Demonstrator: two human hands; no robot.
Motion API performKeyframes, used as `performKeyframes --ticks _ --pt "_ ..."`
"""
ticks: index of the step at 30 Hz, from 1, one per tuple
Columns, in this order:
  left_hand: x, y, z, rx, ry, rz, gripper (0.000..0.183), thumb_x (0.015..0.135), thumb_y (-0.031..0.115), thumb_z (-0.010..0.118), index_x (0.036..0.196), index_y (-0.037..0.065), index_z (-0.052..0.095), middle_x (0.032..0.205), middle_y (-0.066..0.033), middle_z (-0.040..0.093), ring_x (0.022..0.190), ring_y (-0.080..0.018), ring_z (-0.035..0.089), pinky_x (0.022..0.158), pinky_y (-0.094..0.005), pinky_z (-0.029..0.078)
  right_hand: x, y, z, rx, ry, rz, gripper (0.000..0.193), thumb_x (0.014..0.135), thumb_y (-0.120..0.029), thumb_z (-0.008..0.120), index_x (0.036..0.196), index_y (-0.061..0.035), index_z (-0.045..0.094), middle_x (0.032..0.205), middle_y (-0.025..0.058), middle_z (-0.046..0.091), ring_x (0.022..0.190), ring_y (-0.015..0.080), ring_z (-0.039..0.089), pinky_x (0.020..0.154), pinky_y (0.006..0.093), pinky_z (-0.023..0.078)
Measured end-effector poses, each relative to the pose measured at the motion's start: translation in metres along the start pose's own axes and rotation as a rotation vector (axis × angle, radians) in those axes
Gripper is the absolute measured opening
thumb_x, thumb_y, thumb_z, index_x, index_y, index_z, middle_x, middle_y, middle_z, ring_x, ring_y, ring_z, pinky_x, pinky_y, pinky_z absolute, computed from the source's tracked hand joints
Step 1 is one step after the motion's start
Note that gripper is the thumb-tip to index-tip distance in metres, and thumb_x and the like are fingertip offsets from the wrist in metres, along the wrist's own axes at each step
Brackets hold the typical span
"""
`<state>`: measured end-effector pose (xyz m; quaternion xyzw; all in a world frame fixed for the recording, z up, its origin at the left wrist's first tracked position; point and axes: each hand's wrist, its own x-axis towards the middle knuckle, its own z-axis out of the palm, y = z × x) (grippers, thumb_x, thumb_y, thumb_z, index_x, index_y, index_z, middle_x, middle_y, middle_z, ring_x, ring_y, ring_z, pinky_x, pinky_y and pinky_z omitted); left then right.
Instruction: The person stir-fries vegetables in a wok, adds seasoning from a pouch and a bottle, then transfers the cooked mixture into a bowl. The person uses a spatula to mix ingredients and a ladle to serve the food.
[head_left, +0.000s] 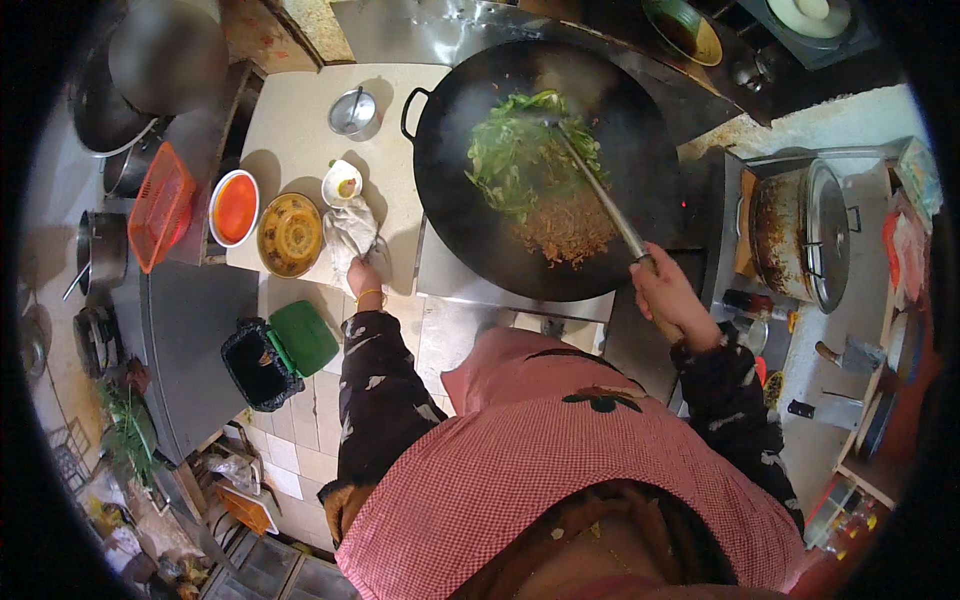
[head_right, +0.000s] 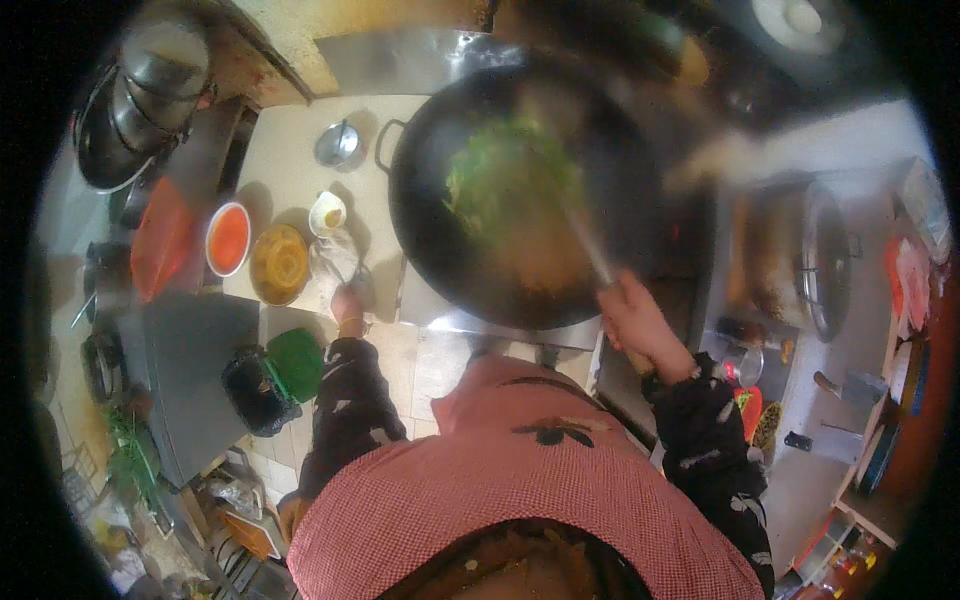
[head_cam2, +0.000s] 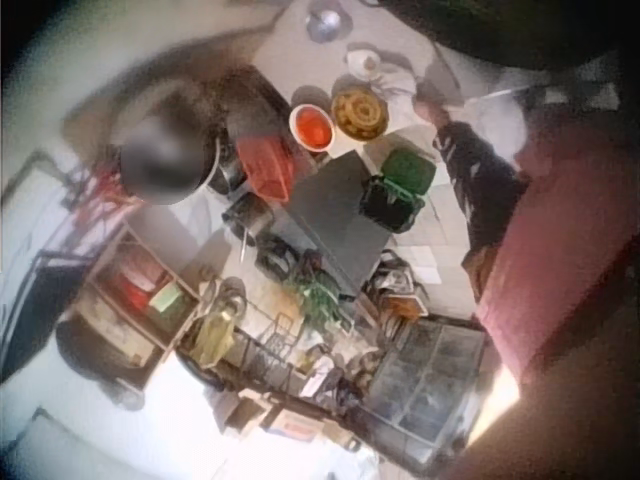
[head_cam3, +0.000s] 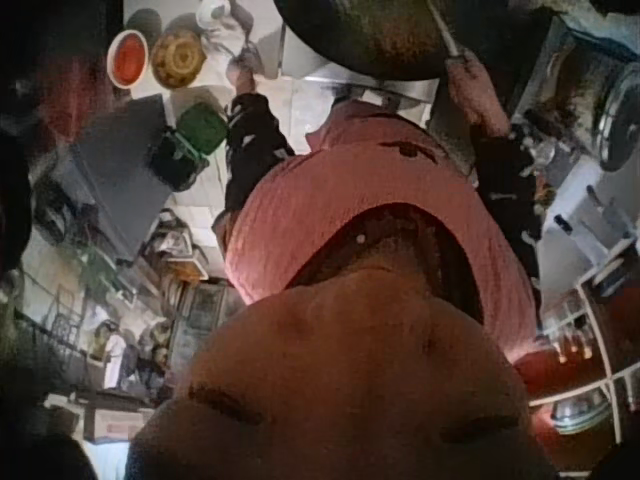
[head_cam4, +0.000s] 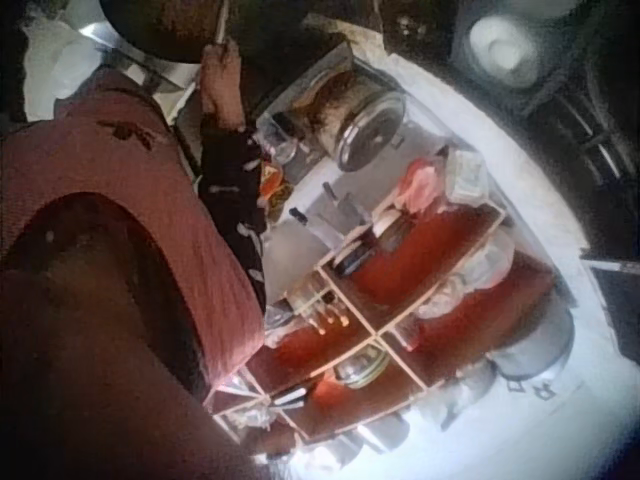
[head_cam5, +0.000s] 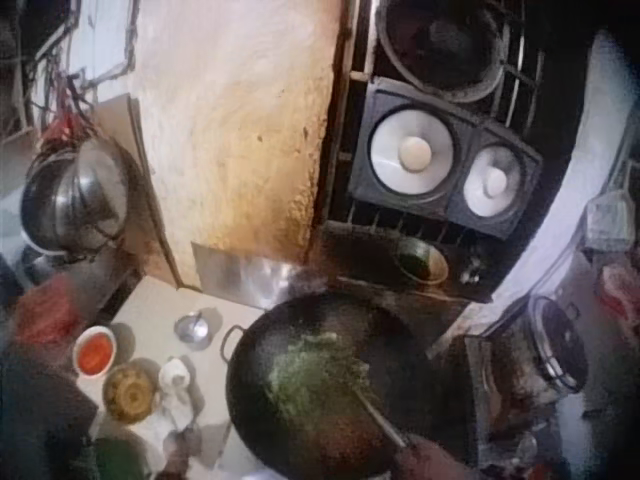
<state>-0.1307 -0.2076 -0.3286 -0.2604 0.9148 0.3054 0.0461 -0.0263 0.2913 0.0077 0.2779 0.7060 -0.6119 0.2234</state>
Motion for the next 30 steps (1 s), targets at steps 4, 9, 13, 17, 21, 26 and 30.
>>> performKeyframes --ticks 4,9,13,17,21,26,30 --pt "-0.037 -0.006 -0.015 -0.159 0.06 -0.023 0.045 0.08 0.015 0.064 0.122 0.001 0.058 0.109 -0.026 0.065 0.097 -0.0405 0.064 0.085 -0.0444 0.051 -0.007 0.026 -0.029 -0.172 -0.046 0.01 0.04 0.096 -0.014 0.054 0.132 -0.0033 0.04 0.061 0.0017 0.046 0.041 0.0122 0.045 0.038 0.0286 0.036" --pt "-0.154 -0.047 -0.014 -0.148 0.297 -0.141 0.072 0.075 0.026 0.074 0.136 0.002 0.044 0.123 -0.0252 0.058 0.107 -0.0389 0.06 0.093 -0.0452 0.048 -0.068 0.029 -0.118 -0.364 -0.021 0.001 0.04 0.094 -0.013 0.055 0.131 -0.0038 0.043 0.06 0.0018 0.046 0.041 0.0121 0.044 0.038 0.0289 0.036" --pt "-0.281 -0.073 0.034 0.03 -0.013 -0.378 0.076 0.075 0.035 0.076 0.138 0.008 0.044 0.126 -0.0314 0.051 0.116 -0.0458 0.052 0.098 -0.0508 0.044 -0.046 0.03 -0.135 -0.5 -0.071 -0.092 0.035 0.094 -0.014 0.054 0.126 -0.0019 0.045 0.06 0.0015 0.047 0.04 0.0119 0.044 0.037 0.0286 0.036" --pt "-0.363 -0.067 0.083 0.005 -0.099 -0.46 0.065 0.071 0.034 0.075 0.126 0.005 0.056 0.122 -0.0332 0.052 0.113 -0.0463 0.054 0.098 -0.0489 0.046 0.026 0.02 -0.111 -0.199 -0.354 -0.154 0.026 0.098 -0.017 0.052 0.118 -0.0016 0.05 0.063 0.001 0.047 0.042 0.0119 0.045 0.037 0.0283 0.036" --pt "-0.39 -0.069 0.103 -0.041 -0.112 -0.438 0.053 0.073 0.033 0.072 0.116 0.004 0.063 0.123 -0.0332 0.053 0.112 -0.0438 0.055 0.097 -0.0469 0.047 0.066 0.023 -0.077 -0.046 -0.47 -0.152 0.022 0.098 -0.017 0.051 0.117 -0.0047 0.051 0.072 0.0001 0.046 0.045 0.0101 0.044 0.039 0.0262 0.036" --pt "-0.387 -0.078 0.11 0.005 -0.341 -0.372 0.049 0.075 0.036 0.07 0.114 0.005 0.064 0.117 -0.0304 0.059 0.111 -0.0417 0.057 0.096 -0.0444 0.048 0.062 0.06 -0.061 -0.347 -0.428 -0.217 0.027 0.096 -0.017 0.055 0.118 -0.0043 0.048 0.068 -0.0001 0.046 0.042 0.0095 0.045 0.037 0.0265 0.037" --pt "-0.376 -0.07 0.106 -0.004 -0.263 -0.319 0.047 0.076 0.033 0.07 0.113 0.006 0.065 0.115 -0.0305 0.059 0.111 -0.042 0.057 0.096 -0.045 0.047 0.019 0.055 -0.104 -0.356 -0.383 -0.161 0.032 0.096 -0.013 0.055 0.125 -0.0034 0.045 0.065 -0.0005 0.047 0.04 0.0092 0.044 0.036 0.0264 0.036"
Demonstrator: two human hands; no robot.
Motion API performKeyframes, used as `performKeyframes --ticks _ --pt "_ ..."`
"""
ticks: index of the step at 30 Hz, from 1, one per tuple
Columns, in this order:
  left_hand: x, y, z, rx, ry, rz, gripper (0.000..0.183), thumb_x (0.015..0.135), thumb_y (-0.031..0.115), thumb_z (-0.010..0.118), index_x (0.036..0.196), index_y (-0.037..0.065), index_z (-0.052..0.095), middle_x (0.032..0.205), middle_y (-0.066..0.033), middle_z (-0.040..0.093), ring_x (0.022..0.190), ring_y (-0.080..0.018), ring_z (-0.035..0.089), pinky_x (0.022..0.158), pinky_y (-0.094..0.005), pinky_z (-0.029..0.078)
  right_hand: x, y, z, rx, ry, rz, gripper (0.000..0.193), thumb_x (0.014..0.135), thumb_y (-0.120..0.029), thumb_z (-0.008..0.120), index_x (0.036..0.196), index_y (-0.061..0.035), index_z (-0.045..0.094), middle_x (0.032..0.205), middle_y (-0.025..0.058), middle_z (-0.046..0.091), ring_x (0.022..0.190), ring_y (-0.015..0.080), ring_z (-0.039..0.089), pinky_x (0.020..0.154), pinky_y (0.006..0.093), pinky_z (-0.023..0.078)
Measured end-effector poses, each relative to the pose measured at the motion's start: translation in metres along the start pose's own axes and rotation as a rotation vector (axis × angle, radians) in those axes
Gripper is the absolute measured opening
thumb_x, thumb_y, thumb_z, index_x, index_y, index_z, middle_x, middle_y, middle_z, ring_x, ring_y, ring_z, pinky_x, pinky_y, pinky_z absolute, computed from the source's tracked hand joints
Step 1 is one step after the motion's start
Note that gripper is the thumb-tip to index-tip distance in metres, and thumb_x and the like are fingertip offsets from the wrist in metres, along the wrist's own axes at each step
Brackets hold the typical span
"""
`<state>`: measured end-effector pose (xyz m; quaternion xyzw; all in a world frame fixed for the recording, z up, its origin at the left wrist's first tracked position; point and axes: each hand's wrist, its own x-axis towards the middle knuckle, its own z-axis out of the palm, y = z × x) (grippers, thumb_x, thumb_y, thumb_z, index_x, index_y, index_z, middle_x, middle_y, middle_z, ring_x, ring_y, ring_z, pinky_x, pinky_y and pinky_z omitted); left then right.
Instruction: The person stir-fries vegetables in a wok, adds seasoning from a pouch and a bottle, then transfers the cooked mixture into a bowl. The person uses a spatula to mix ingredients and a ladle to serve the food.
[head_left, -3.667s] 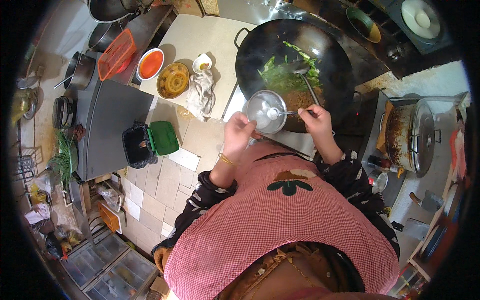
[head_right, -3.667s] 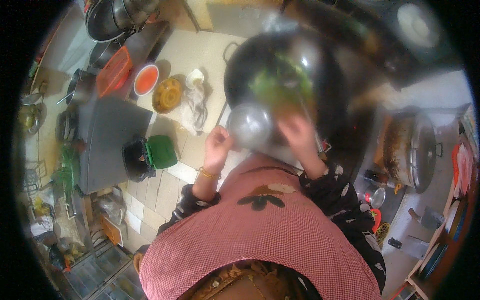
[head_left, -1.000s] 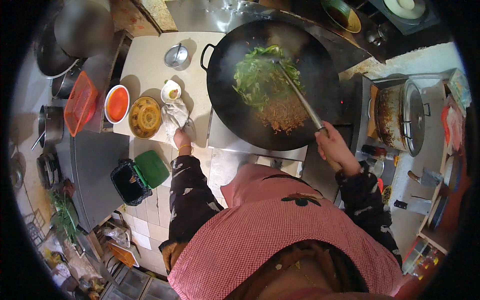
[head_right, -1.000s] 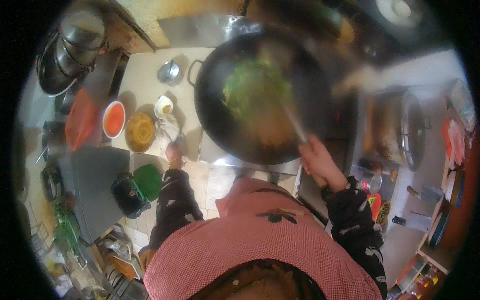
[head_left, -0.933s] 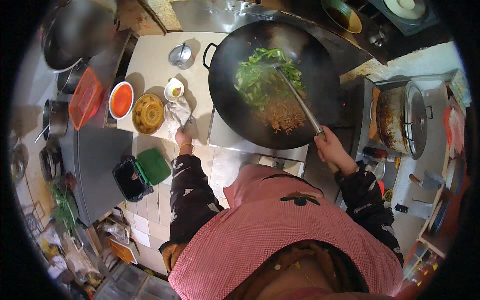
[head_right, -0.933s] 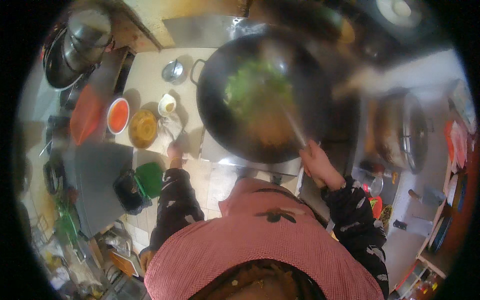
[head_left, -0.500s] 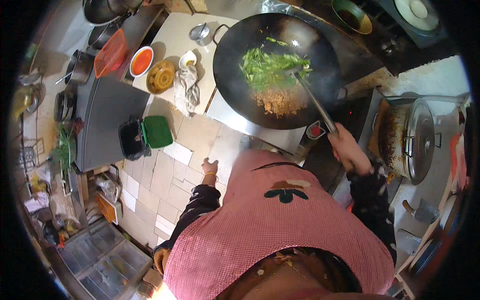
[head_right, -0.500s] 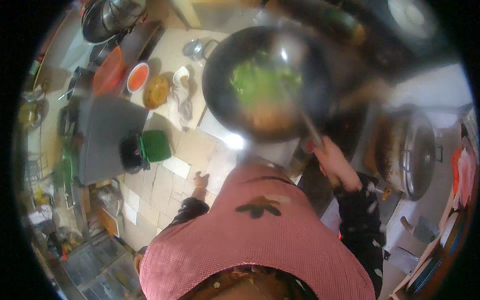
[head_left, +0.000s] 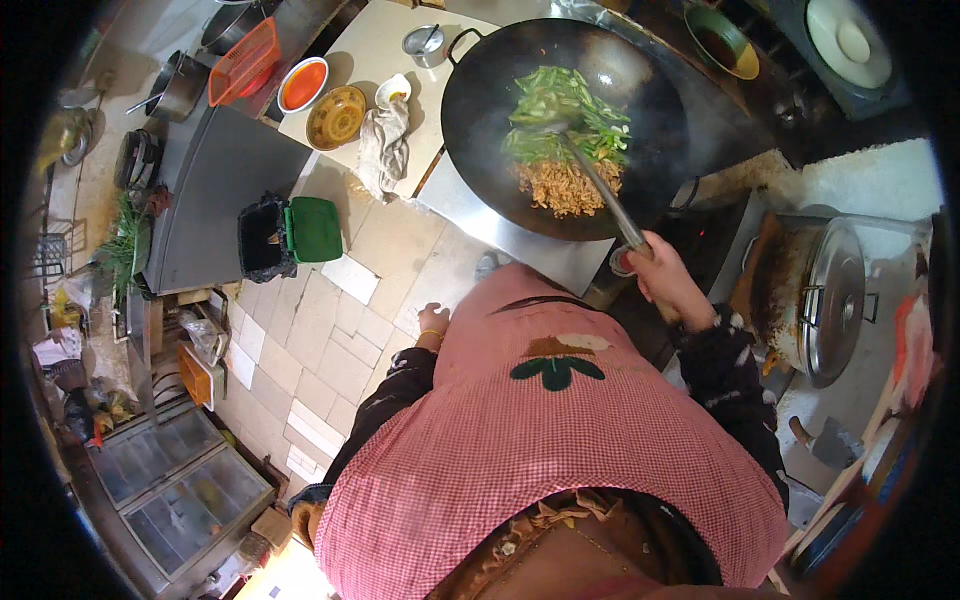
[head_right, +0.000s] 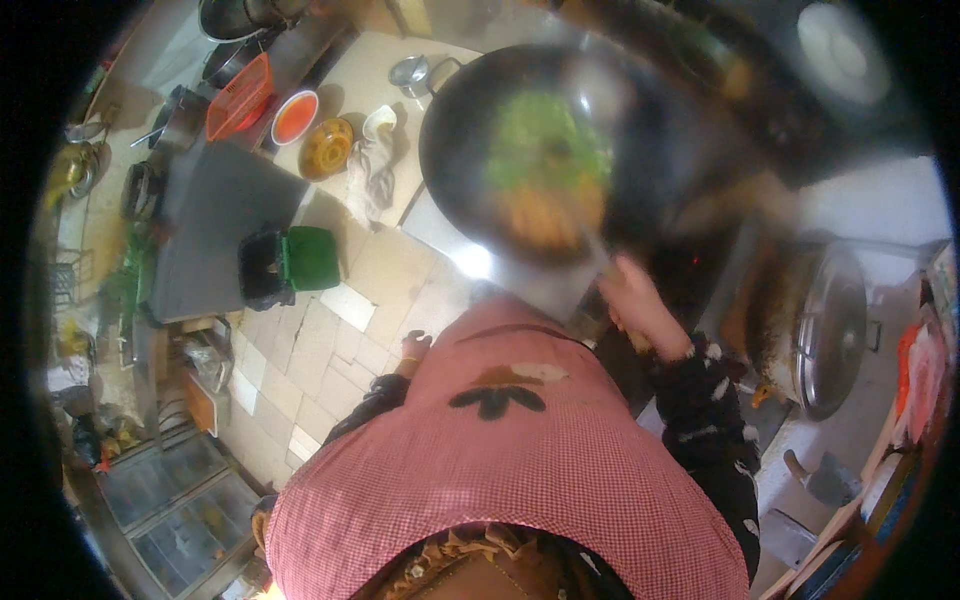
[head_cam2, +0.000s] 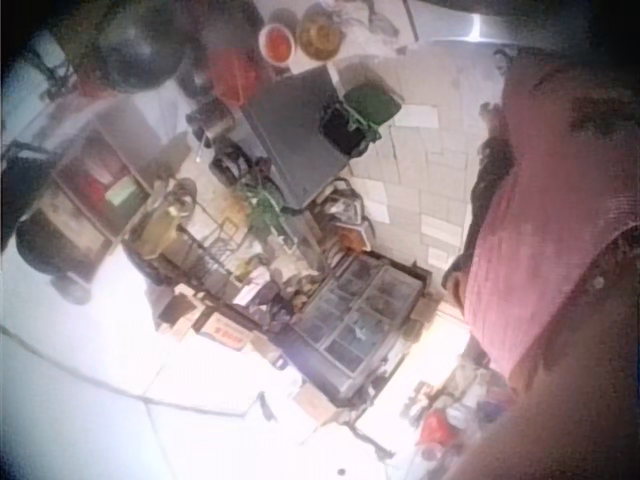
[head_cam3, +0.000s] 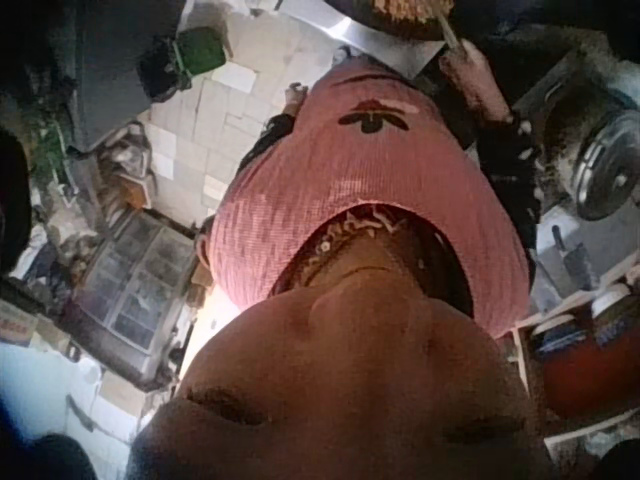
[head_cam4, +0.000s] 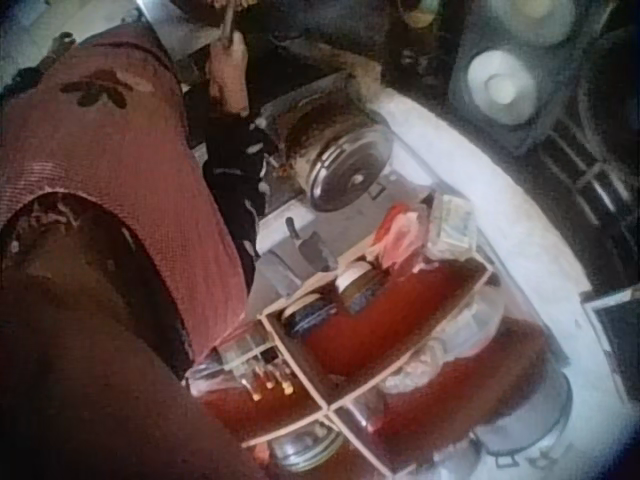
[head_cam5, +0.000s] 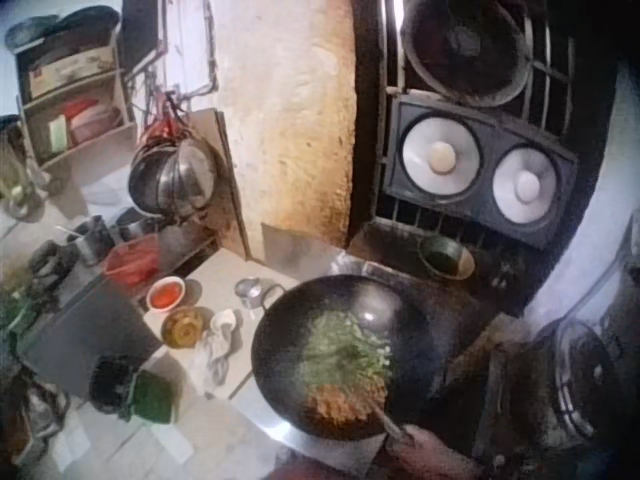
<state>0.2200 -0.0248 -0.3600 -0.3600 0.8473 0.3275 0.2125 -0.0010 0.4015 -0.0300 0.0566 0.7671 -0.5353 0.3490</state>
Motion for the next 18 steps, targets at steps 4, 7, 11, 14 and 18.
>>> performKeyframes --ticks 4,7,11,14,18 --pt "0.014 0.003 -0.01 0.022 0.116 -0.084 0.044 0.076 0.03 0.07 0.114 0.006 0.065 0.116 -0.0312 0.058 0.112 -0.0432 0.055 0.097 -0.0452 0.047 -0.07 -0.034 -0.03 0.013 0.065 0.073 0.03 0.095 -0.011 0.054 0.124 -0.0065 0.047 0.066 -0.0012 0.047 0.042 0.0087 0.044 0.037 0.0251 0.034" --pt "0.039 -0.006 -0.013 0.103 0.04 -0.01 0.036 0.077 0.03 0.064 0.102 0.004 0.068 0.102 -0.0246 0.067 0.097 -0.0372 0.064 0.088 -0.0458 0.051 -0.082 -0.048 -0.021 0.147 0.066 0.183 0.029 0.095 -0.012 0.055 0.123 -0.0081 0.049 0.066 -0.0017 0.047 0.043 0.0087 0.044 0.037 0.0245 0.034" --pt "0.07 -0.019 -0.014 0.141 -0.248 0.208 0.031 0.078 0.03 0.058 0.077 0.002 0.07 0.084 -0.0224 0.07 0.087 -0.0357 0.068 0.082 -0.045 0.052 -0.041 -0.037 0.009 0.289 0.0 0.1 0.024 0.095 -0.016 0.054 0.117 -0.0058 0.052 0.068 -0.0008 0.047 0.045 0.009 0.044 0.038 0.0243 0.034" --pt "0.083 -0.019 -0.011 0.121 -0.347 0.266 0.037 0.079 0.034 0.055 0.083 0.001 0.071 0.089 -0.0222 0.07 0.091 -0.0382 0.067 0.084 -0.0436 0.051 0.005 -0.027 0.018 0.493 -0.028 -0.036 0.024 0.097 -0.018 0.053 0.116 -0.0047 0.053 0.071 -0.0003 0.048 0.045 0.0096 0.044 0.039 0.0253 0.035" --pt "0.09 -0.014 -0.008 0.33 -0.29 0.39 0.039 0.08 0.036 0.054 0.091 0.002 0.071 0.099 -0.0209 0.069 0.099 -0.0361 0.065 0.088 -0.0425 0.05 0.067 -0.032 0.026 0.585 -0.004 -0.104 0.025 0.098 -0.019 0.052 0.117 -0.0047 0.053 0.072 0.0002 0.048 0.045 0.011 0.045 0.04 0.0272 0.037"
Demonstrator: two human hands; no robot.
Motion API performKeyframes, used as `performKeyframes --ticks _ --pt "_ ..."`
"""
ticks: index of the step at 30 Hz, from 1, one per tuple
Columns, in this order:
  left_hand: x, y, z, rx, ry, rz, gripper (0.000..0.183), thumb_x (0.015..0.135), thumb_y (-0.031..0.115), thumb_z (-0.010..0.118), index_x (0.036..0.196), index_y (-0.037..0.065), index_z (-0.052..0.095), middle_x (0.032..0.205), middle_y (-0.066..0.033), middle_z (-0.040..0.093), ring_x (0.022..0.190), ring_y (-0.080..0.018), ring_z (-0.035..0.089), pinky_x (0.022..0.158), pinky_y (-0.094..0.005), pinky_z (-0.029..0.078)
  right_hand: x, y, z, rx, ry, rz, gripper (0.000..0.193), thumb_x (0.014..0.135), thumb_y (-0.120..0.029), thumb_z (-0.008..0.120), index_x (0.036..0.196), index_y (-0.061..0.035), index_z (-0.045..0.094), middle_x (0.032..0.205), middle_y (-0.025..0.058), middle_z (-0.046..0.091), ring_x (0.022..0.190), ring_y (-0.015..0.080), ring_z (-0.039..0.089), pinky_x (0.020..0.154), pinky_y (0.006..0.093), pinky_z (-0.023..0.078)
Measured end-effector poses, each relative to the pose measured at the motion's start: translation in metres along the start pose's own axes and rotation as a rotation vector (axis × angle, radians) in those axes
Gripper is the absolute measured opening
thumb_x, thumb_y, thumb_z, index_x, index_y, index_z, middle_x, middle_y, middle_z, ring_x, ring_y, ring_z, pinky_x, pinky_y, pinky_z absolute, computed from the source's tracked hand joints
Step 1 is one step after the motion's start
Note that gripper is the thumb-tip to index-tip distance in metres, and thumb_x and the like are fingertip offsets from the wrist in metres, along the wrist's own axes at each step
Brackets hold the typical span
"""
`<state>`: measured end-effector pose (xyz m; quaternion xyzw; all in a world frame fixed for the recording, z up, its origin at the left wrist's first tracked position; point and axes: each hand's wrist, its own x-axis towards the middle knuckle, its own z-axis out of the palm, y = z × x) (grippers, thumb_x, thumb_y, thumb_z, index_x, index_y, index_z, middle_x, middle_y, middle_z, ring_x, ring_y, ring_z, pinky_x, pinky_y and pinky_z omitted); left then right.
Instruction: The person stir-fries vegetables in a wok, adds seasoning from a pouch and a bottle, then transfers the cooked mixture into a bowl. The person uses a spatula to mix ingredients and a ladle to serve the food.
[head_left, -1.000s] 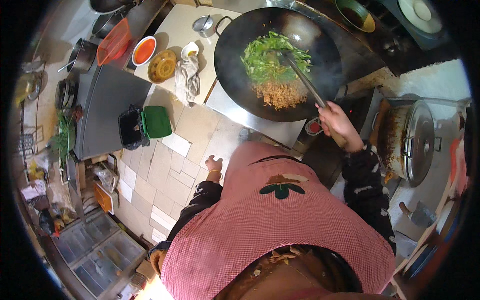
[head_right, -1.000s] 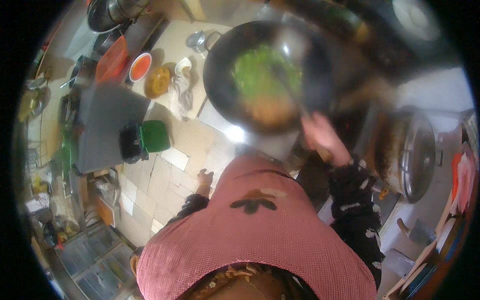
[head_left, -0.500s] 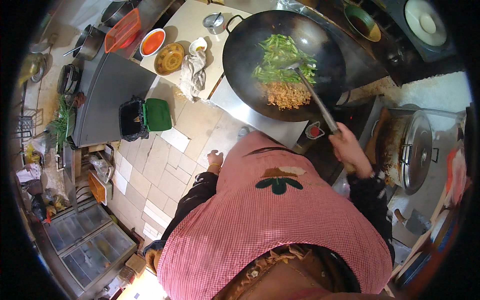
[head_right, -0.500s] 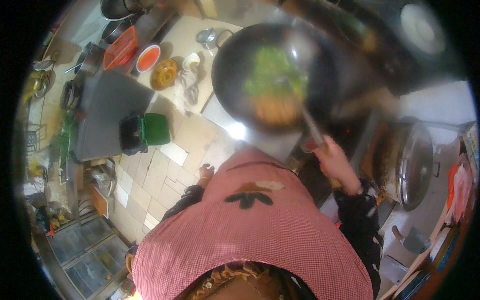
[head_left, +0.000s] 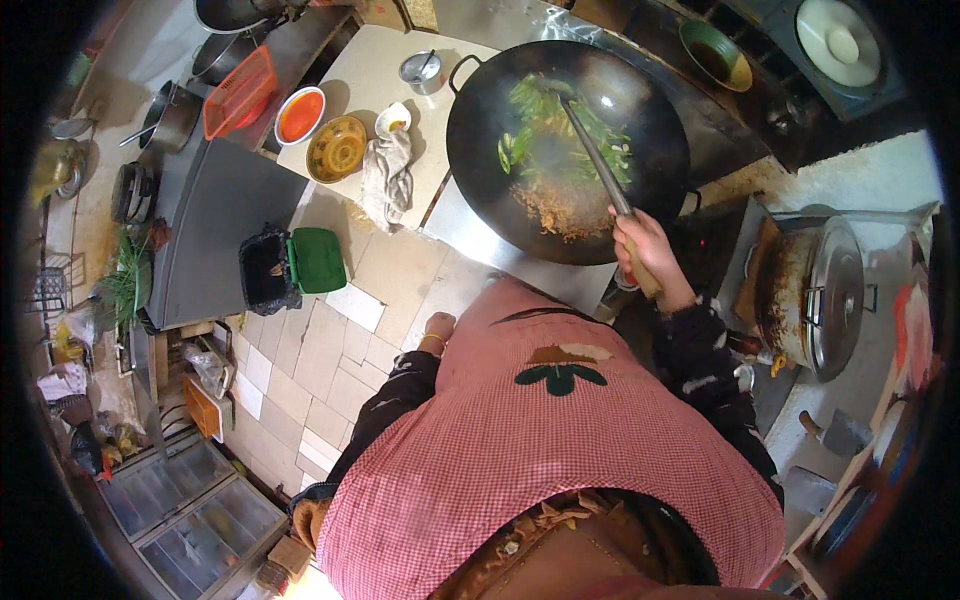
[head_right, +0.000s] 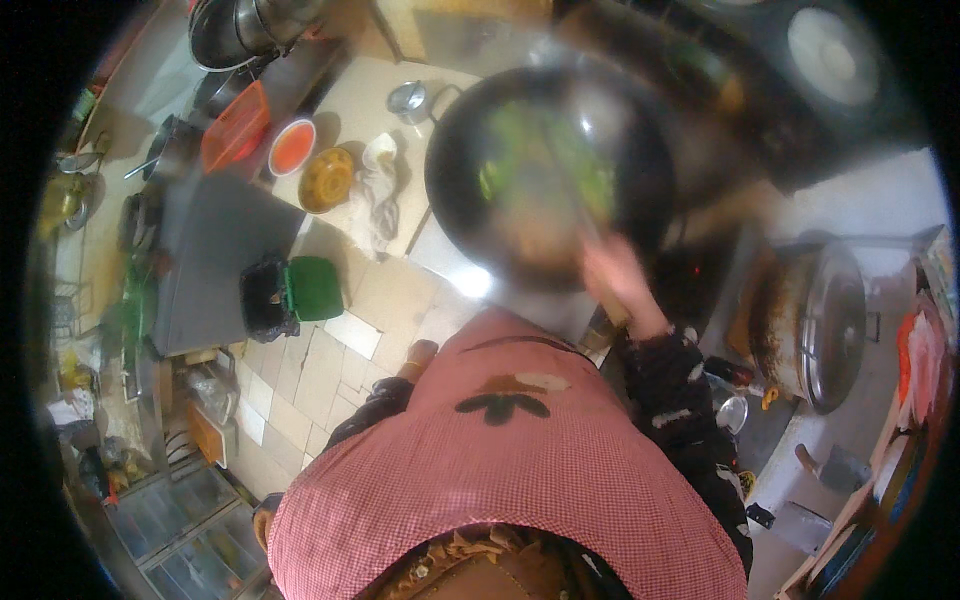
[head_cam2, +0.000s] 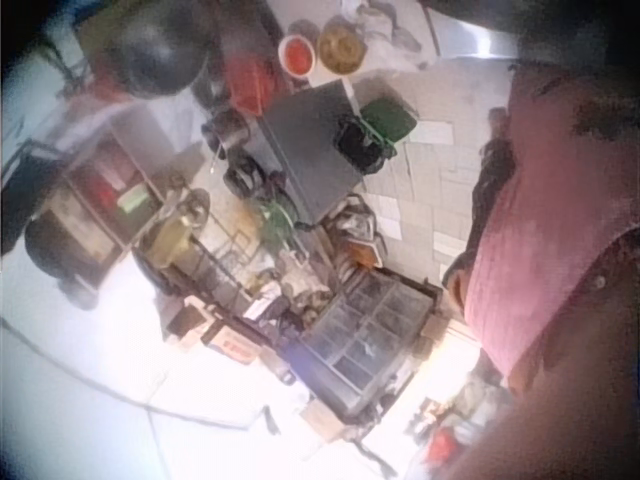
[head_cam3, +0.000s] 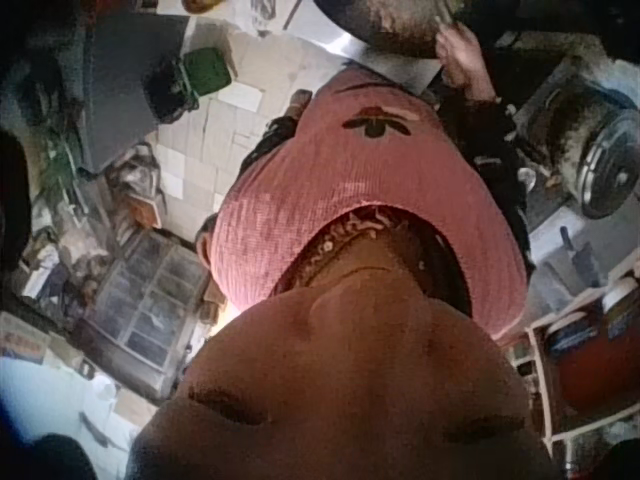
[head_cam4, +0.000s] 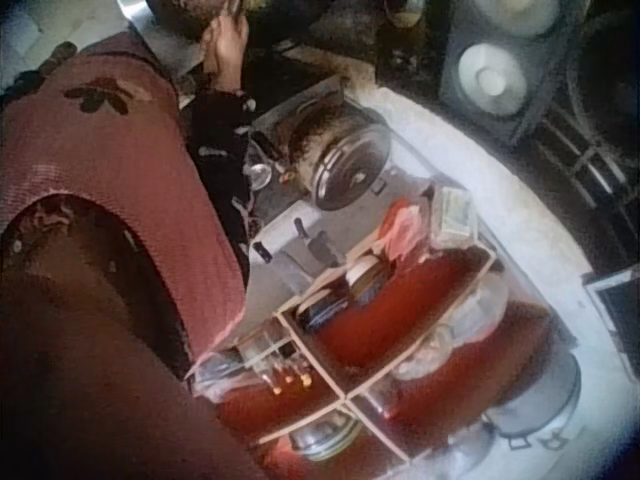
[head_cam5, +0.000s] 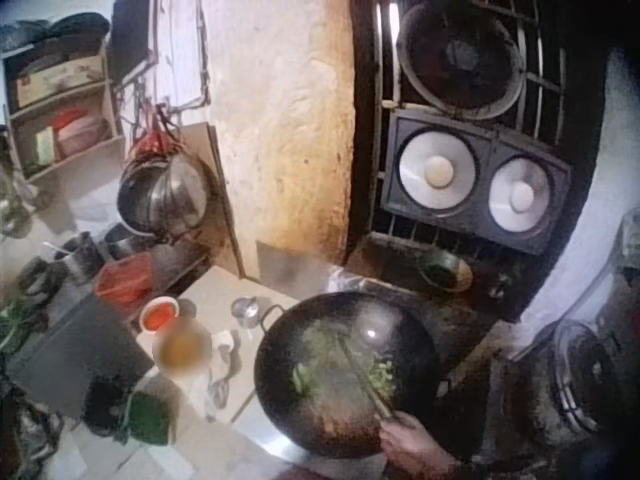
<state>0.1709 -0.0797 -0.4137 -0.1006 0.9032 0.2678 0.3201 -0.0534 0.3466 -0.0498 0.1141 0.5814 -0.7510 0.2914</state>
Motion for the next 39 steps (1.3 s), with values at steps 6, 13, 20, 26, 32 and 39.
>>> performKeyframes --ticks 6,13,20,26,32,39 --pt "-0.001 0.004 -0.014 0.039 0.064 -0.007 0.038 0.081 0.036 0.055 0.087 0.002 0.071 0.095 -0.0198 0.07 0.095 -0.0339 0.067 0.087 -0.0422 0.051 -0.011 0.017 0.012 -0.327 0.217 0.104 0.024 0.098 -0.019 0.052 0.118 -0.0054 0.052 0.071 0.0004 0.048 0.045 0.0125 0.046 0.04 0.0286 0.038" --pt "0.001 0.008 -0.002 -0.065 -0.074 0.054 0.057 0.086 0.054 0.051 0.101 0.003 0.072 0.096 -0.0256 0.069 0.098 -0.0362 0.067 0.085 -0.0421 0.052 -0.073 -0.008 -0.046 1.171 -0.151 0.213 0.039 0.097 -0.016 0.051 0.131 0.0028 0.044 0.086 0.0047 0.051 0.058 0.008 0.047 0.045 0.0212 0.042" --pt "0.004 0.013 0.007 0.063 -0.184 0.265 0.059 0.086 0.055 0.05 0.105 0.003 0.071 0.1 -0.0258 0.069 0.099 -0.0368 0.066 0.086 -0.0416 0.051 -0.096 -0.097 -0.08 -0.642 0.174 0.285 0.049 0.094 -0.021 0.057 0.138 -0.0026 0.042 0.099 0.0153 0.063 0.071 0.0187 0.062 0.055 0.0311 0.052" --pt "-0.007 0.026 -0.006 0.038 -0.185 0.31 0.06 0.086 0.055 0.05 0.108 0.003 0.07 0.103 -0.0259 0.068 0.1 -0.0374 0.066 0.087 -0.0412 0.051 -0.123 -0.213 -0.079 -2.014 0.399 -0.25 0.035 0.08 -0.016 0.068 0.114 -0.0092 0.067 0.095 0.0194 0.068 0.09 0.0382 0.064 0.079 0.0438 0.051" --pt "-0.016 0.0 0.023 0.002 -0.175 0.279 0.062 0.087 0.056 0.05 0.112 0.002 0.069 0.106 -0.026 0.067 0.101 -0.0379 0.066 0.089 -0.0408 0.051 -0.114 -0.235 -0.044 -2.113 0.314 -0.293 0.03 0.077 -0.01 0.068 0.107 -0.0068 0.069 0.092 0.0177 0.069 0.091 0.0376 0.064 0.079 0.0421 0.051" --pt "-0.011 0.001 0.011 0.039 -0.258 0.035 0.047 0.091 0.045 0.05 0.109 0.006 0.069 0.11 -0.0209 0.068 0.106 -0.0379 0.063 0.092 -0.0432 0.049 -0.056 -0.201 -0.065 -1.662 0.216 -0.409 0.029 0.082 -0.011 0.069 0.109 0.0011 0.067 0.095 0.0149 0.071 0.088 0.0224 0.068 0.079 0.0326 0.051"
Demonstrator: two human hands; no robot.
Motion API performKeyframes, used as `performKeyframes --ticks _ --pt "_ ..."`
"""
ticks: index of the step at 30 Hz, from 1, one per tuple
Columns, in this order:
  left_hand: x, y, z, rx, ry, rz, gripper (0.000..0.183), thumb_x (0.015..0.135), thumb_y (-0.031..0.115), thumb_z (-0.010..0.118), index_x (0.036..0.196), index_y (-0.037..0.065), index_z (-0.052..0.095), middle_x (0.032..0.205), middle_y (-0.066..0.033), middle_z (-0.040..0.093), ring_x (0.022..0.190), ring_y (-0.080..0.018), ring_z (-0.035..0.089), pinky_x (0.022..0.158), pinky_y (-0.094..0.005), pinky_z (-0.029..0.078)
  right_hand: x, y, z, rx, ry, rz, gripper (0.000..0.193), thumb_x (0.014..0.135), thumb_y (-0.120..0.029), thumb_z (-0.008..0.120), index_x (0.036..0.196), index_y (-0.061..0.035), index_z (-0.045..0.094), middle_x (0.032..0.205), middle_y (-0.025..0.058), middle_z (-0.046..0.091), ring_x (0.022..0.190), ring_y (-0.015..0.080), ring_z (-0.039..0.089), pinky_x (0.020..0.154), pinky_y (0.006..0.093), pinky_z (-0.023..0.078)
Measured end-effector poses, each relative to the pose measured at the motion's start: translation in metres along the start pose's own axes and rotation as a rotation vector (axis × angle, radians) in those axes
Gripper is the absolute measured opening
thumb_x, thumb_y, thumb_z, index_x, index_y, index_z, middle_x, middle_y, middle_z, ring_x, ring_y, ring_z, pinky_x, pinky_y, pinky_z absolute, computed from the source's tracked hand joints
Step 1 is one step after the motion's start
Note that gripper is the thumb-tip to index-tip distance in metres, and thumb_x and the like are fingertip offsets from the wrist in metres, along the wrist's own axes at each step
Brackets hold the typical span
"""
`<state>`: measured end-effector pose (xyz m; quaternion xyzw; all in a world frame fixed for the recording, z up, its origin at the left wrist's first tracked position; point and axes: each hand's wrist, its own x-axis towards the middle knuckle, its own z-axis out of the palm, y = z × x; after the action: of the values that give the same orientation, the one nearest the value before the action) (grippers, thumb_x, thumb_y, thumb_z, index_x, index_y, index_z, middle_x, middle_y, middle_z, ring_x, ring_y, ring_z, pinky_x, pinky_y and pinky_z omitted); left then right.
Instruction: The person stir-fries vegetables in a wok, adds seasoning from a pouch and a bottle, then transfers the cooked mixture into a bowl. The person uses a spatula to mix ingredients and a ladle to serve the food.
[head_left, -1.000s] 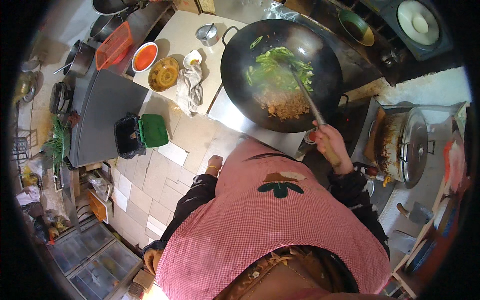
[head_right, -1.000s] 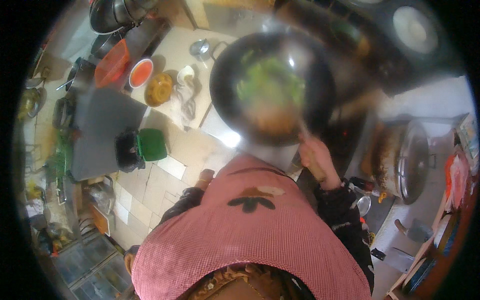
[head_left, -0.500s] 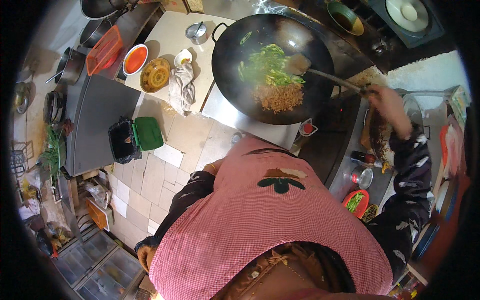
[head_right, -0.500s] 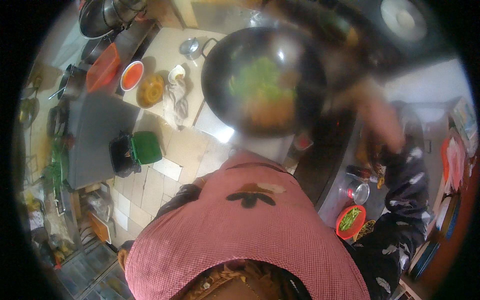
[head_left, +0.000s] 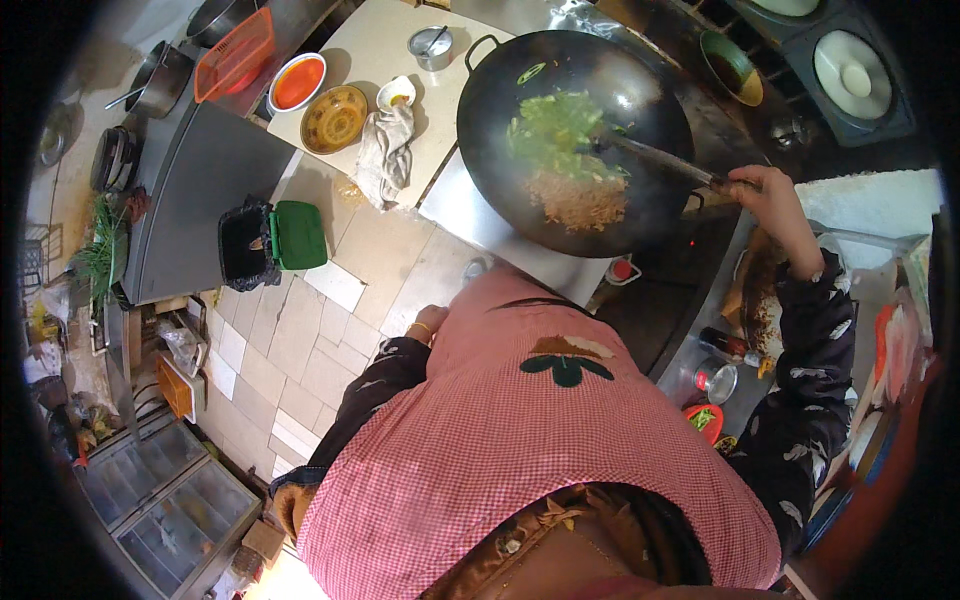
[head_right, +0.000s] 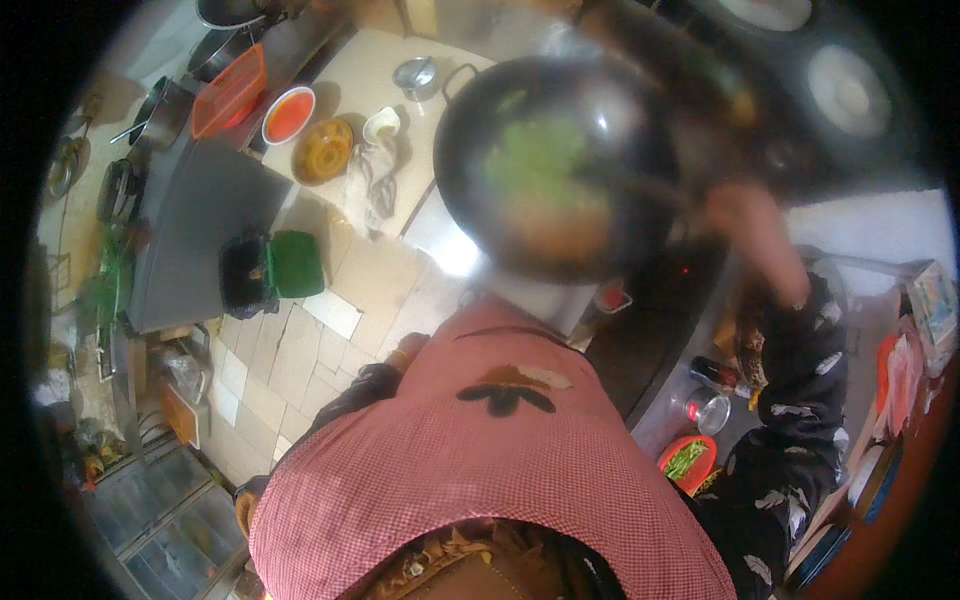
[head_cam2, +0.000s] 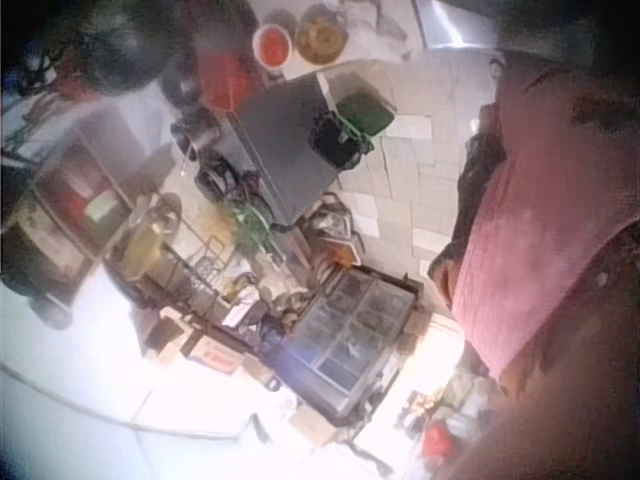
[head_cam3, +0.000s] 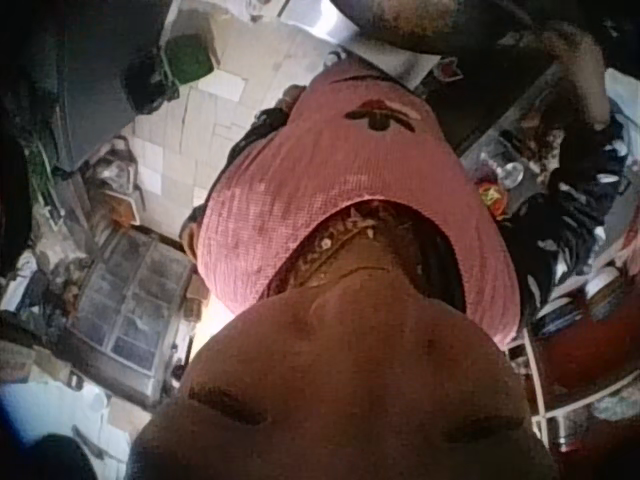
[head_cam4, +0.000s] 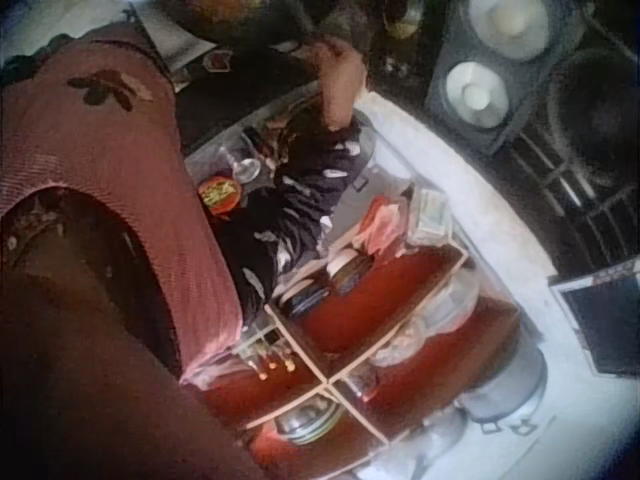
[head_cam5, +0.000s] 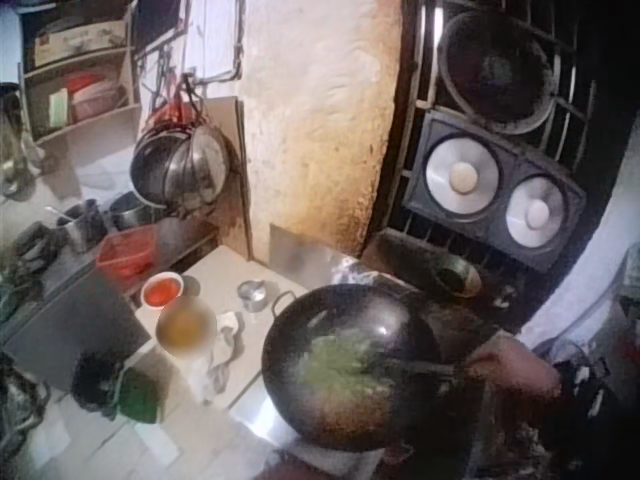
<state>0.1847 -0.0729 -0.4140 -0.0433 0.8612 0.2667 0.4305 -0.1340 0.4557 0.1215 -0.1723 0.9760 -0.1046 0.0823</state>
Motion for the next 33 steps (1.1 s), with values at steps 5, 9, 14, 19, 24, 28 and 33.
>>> performKeyframes --ticks 5,9,14,19,24,28,33 --pt "-0.008 0.015 -0.016 0.19 0.143 0.136 0.041 0.09 0.039 0.052 0.096 0.004 0.072 0.102 -0.0193 0.07 0.104 -0.0352 0.064 0.093 -0.042 0.05 0.011 -0.024 0.026 0.331 0.001 0.096 0.03 0.089 -0.015 0.067 0.112 0.0027 0.066 0.094 0.0141 0.071 0.084 0.0157 0.066 0.076 0.0299 0.051" --pt "0.0 0.02 -0.021 -0.003 0.148 0.105 0.037 0.089 0.036 0.053 0.097 0.006 0.073 0.1 -0.0196 0.07 0.099 -0.0364 0.065 0.09 -0.0433 0.051 0.006 -0.059 0.07 0.172 0.159 -0.136 0.028 0.092 -0.017 0.064 0.114 0.0001 0.066 0.093 0.0145 0.071 0.081 0.0216 0.067 0.076 0.0315 0.051" --pt "0.006 0.018 -0.027 -0.053 0.162 0.184 0.043 0.085 0.039 0.055 0.1 0.002 0.071 0.102 -0.021 0.07 0.097 -0.0383 0.066 0.087 -0.0428 0.051 -0.009 -0.042 0.024 0.169 -0.138 0.057 0.026 0.09 -0.013 0.062 0.112 -0.002 0.067 0.094 0.0121 0.071 0.078 0.0192 0.066 0.073 0.0311 0.051" --pt "0.003 0.011 -0.017 -0.202 0.193 0.057 0.046 0.085 0.043 0.053 0.1 0.003 0.072 0.105 -0.0202 0.069 0.103 -0.0376 0.064 0.09 -0.0413 0.049 -0.031 -0.042 -0.041 0.073 -0.191 -0.146 0.027 0.091 -0.013 0.062 0.113 0.0023 0.065 0.091 0.0098 0.068 0.068 0.014 0.061 0.063 0.0283 0.049" --pt "0.006 0.002 -0.012 -0.027 0.074 -0.004 0.044 0.085 0.039 0.054 0.099 0.001 0.071 0.105 -0.0217 0.069 0.105 -0.0354 0.064 0.091 -0.0412 0.049 -0.006 -0.045 0.004 0.233 -0.287 0.066 0.026 0.093 -0.018 0.062 0.112 -0.0009 0.066 0.085 0.0059 0.066 0.063 0.0099 0.057 0.053 0.0241 0.044" --pt "0.011 0.004 -0.02 -0.261 0.174 0.024 0.042 0.086 0.039 0.055 0.097 0.002 0.072 0.104 -0.0195 0.069 0.101 -0.0344 0.065 0.09 -0.0416 0.049 0.021 -0.02 0.016 0.723 -0.265 0.368 0.028 0.097 -0.025 0.058 0.117 -0.0077 0.065 0.076 0.0019 0.06 0.05 0.0039 0.047 0.041 0.0191 0.033" --pt "0.013 0.006 -0.019 0.025 0.251 0.139 0.04 0.086 0.039 0.055 0.098 0.004 0.071 0.103 -0.0184 0.07 0.097 -0.0342 0.066 0.087 -0.0419 0.051 0.027 -0.028 0.023 0.79 -0.209 0.423 0.033 0.1 -0.033 0.051 0.123 -0.011 0.062 0.071 0.001 0.056 0.042 0.0037 0.04 0.036 0.0197 0.03"
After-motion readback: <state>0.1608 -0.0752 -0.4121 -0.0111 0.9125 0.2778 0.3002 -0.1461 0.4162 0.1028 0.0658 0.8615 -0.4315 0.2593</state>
